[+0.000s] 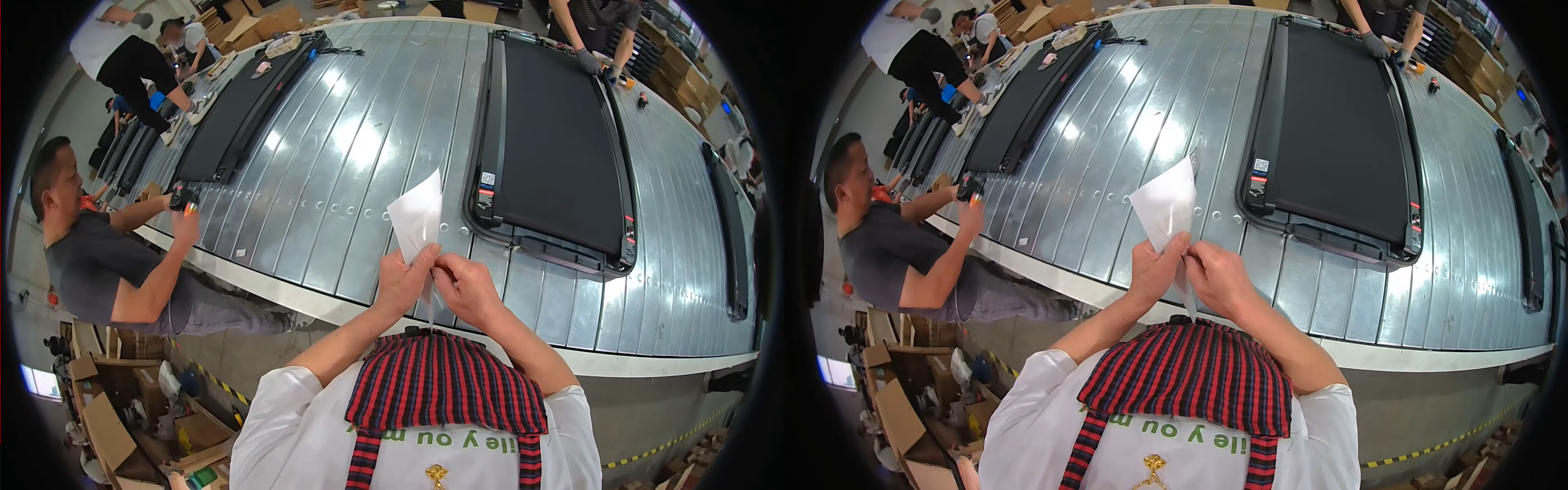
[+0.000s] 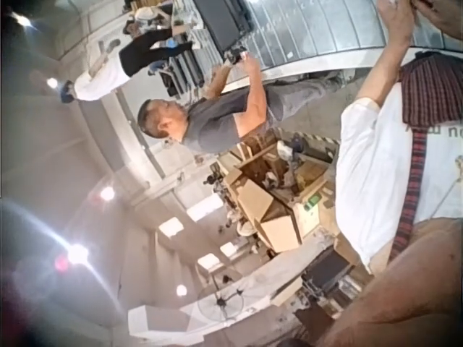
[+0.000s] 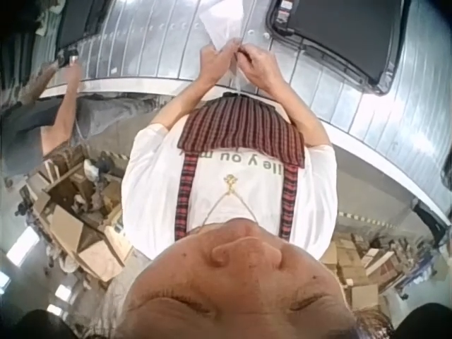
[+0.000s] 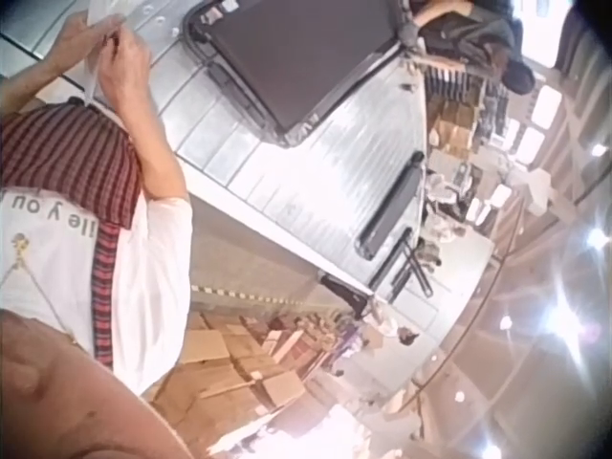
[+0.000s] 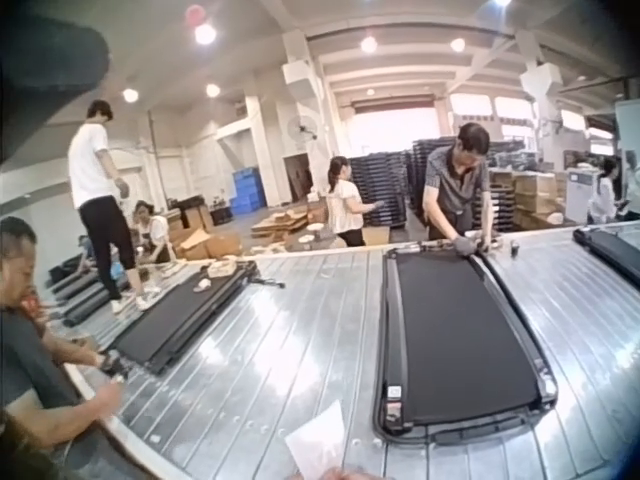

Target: Apply product labels and warning stickers to treadmills on an assembly line.

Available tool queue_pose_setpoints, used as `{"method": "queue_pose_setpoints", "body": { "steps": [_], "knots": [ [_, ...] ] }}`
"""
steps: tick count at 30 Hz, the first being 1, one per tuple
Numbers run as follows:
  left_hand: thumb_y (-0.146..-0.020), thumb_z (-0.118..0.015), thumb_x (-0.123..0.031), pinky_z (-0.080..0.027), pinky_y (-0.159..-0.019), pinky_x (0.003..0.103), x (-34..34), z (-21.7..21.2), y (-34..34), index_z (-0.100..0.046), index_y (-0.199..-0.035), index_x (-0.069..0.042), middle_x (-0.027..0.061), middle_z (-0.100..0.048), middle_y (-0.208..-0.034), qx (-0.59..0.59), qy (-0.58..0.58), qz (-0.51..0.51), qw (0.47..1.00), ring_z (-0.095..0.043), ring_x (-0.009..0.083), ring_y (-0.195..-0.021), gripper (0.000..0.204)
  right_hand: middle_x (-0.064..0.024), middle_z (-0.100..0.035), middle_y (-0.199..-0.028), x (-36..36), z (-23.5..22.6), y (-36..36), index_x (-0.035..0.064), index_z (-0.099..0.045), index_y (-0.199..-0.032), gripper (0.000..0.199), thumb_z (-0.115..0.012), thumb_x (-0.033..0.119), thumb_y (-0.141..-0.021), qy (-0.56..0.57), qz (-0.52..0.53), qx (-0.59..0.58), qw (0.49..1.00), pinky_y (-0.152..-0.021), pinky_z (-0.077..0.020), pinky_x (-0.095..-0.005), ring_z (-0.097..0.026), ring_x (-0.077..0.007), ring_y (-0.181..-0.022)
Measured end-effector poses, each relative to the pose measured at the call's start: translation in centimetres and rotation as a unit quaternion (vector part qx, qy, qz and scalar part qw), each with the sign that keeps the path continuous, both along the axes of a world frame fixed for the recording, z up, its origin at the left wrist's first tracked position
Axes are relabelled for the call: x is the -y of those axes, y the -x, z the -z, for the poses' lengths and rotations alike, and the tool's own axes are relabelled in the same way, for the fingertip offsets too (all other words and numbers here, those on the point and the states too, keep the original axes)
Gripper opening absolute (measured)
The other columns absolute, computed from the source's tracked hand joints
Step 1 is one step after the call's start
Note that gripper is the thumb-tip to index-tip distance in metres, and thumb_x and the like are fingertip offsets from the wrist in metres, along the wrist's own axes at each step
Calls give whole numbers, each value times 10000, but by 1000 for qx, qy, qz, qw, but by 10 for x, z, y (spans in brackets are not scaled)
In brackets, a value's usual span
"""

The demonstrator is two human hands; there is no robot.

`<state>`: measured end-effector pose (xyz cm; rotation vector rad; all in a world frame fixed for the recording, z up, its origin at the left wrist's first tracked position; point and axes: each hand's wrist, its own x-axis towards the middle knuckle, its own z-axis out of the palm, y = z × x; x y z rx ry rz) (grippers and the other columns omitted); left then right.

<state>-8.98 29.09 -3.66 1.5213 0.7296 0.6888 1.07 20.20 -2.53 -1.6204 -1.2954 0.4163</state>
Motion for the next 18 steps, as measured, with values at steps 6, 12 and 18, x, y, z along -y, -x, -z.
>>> {"method": "queue_pose_setpoints", "body": {
  "steps": [6, 12, 18],
  "knots": [
    [-848, -572, -290, -421, -573, 231, 8, -5, 4, -600, -875, 26, 15, -589, -728, 8, -22, -11, 1000, -509, 67, -667, 319, -173, -561, -685, 7, 11, -2, -12, -543, -817, 91, -529, 78, -813, -18, -3, -117, 993, -530, -441, -351, -574, -312, -595],
    [-848, -573, -281, -430, -635, 234, 14, -5, 3, -584, -944, 14, 17, -594, -827, 59, 48, -6, 997, -517, 69, -750, 310, -135, -546, -654, 17, 12, -6, -15, -545, -825, 89, -529, 73, -824, -35, -19, -185, 982, -511, -427, -305, -548, -213, -531],
    [-858, -559, -255, -435, -642, 228, 33, 2, -7, -592, -955, -1, 14, -609, -850, 56, 43, -2, 998, -524, 61, -746, 274, -97, -556, -658, 29, 14, -14, -11, -541, -815, 105, -508, 86, -840, -67, -19, -146, 987, -538, -433, -264, -542, -140, -578]
  ]
}}
